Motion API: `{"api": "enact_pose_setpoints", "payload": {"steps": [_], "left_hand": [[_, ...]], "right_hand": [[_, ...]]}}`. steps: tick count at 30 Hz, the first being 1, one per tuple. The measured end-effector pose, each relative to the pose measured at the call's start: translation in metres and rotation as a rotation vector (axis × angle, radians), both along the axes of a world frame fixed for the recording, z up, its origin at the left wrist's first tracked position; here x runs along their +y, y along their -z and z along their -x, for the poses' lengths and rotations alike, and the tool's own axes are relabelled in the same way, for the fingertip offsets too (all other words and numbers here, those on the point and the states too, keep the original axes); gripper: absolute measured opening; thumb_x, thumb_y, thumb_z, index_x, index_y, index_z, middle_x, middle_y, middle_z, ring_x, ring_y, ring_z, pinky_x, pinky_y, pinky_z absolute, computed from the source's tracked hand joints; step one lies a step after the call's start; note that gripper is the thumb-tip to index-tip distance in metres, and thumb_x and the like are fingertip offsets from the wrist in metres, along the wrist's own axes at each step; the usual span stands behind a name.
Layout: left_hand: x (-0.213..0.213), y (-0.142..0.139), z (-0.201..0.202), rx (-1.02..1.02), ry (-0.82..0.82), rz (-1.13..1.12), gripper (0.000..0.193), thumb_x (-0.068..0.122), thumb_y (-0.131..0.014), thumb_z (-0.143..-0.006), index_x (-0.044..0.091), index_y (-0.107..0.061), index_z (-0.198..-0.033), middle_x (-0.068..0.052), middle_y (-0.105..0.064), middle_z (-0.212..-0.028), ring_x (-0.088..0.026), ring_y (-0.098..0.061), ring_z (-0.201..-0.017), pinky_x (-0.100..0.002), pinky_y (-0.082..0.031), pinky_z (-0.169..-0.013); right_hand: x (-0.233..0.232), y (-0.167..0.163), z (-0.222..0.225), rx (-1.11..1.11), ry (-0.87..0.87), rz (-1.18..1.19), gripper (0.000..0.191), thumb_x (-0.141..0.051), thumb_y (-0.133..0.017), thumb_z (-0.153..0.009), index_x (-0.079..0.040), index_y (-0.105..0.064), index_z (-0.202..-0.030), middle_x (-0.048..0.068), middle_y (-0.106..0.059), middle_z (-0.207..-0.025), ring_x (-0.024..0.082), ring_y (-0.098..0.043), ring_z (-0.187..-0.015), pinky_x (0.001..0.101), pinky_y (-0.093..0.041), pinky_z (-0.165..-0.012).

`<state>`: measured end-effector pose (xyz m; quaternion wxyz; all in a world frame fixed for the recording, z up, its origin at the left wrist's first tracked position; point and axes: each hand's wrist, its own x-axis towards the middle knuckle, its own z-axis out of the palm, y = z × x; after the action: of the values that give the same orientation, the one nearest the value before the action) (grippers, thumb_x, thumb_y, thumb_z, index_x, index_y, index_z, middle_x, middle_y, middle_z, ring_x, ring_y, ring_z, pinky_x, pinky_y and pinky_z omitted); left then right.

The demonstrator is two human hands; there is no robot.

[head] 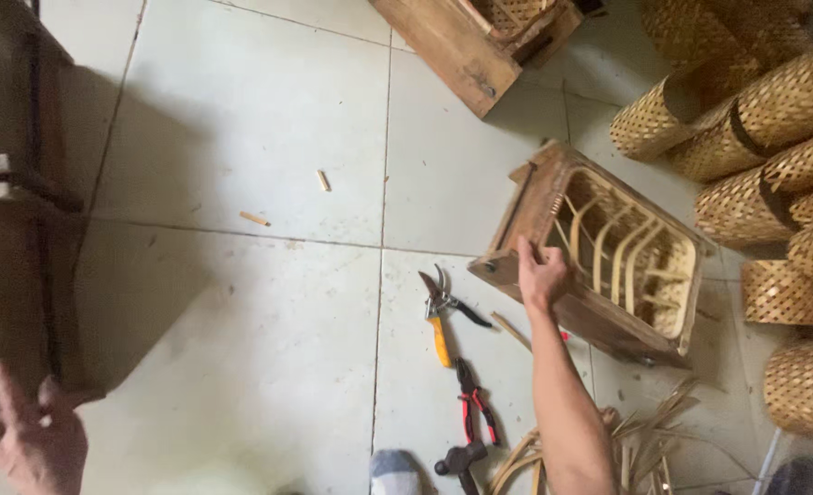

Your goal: The person sits on the floor assembling a bamboo basket frame held in a wooden jig. They fit curved bamboo ribs into the woven rim, trim rib ends with pliers, tap ribs tight with a hammer, and squeeze glue from a bottle along the joints, rotating the basket to work around its sides.

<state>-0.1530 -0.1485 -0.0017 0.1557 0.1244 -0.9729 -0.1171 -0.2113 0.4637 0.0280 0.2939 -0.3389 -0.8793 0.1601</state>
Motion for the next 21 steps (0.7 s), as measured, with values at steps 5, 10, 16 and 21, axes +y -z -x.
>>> {"api": "enact_pose_setpoints", "payload": {"steps": [5, 10, 16, 21], "left_hand": [[0.009, -0.027, -0.005, -0.026, 0.068, -0.111, 0.104, 0.064, -0.056, -0.099, 0.014, -0.01, -0.178, -0.039, -0.004, -0.174, -0.053, 0.0, -0.159, -0.073, 0.003, -0.123], [0.018, -0.041, -0.009, -0.114, 0.074, -0.165, 0.119, 0.075, -0.049, -0.084, 0.009, -0.004, -0.172, -0.035, 0.007, -0.173, -0.05, 0.01, -0.162, -0.073, 0.009, -0.124], [0.042, -0.059, -0.013, -0.149, 0.053, -0.171, 0.12, 0.077, -0.049, -0.083, 0.006, 0.0, -0.167, -0.031, 0.01, -0.17, -0.044, 0.012, -0.159, -0.067, 0.009, -0.124], [0.147, -0.06, -0.002, -0.14, 0.44, -0.106, 0.11, 0.063, -0.064, -0.082, 0.011, -0.016, -0.166, -0.019, -0.002, -0.175, -0.037, 0.0, -0.163, -0.065, 0.003, -0.128]], "right_hand": [[-0.051, -0.01, -0.009, 0.015, -0.064, 0.144, 0.048, -0.055, -0.076, -0.084, -0.007, -0.071, -0.083, 0.015, -0.074, -0.081, 0.033, -0.071, -0.077, 0.0464, -0.053, -0.076], [-0.107, -0.021, -0.017, 0.025, -0.204, -0.059, 0.035, -0.048, -0.08, -0.081, -0.015, -0.069, -0.075, 0.006, -0.07, -0.074, 0.031, -0.061, -0.084, 0.0539, -0.04, -0.095], [-0.166, -0.022, -0.052, 0.075, -0.492, 0.1, 0.029, -0.039, -0.079, -0.082, -0.018, -0.06, -0.075, 0.0, -0.062, -0.074, 0.021, -0.056, -0.082, 0.0513, -0.035, -0.102], [-0.193, -0.004, -0.113, -0.094, -0.844, 0.135, 0.03, -0.04, -0.081, -0.081, -0.015, -0.065, -0.073, 0.003, -0.066, -0.075, 0.021, -0.059, -0.082, 0.051, -0.037, -0.102]]}}
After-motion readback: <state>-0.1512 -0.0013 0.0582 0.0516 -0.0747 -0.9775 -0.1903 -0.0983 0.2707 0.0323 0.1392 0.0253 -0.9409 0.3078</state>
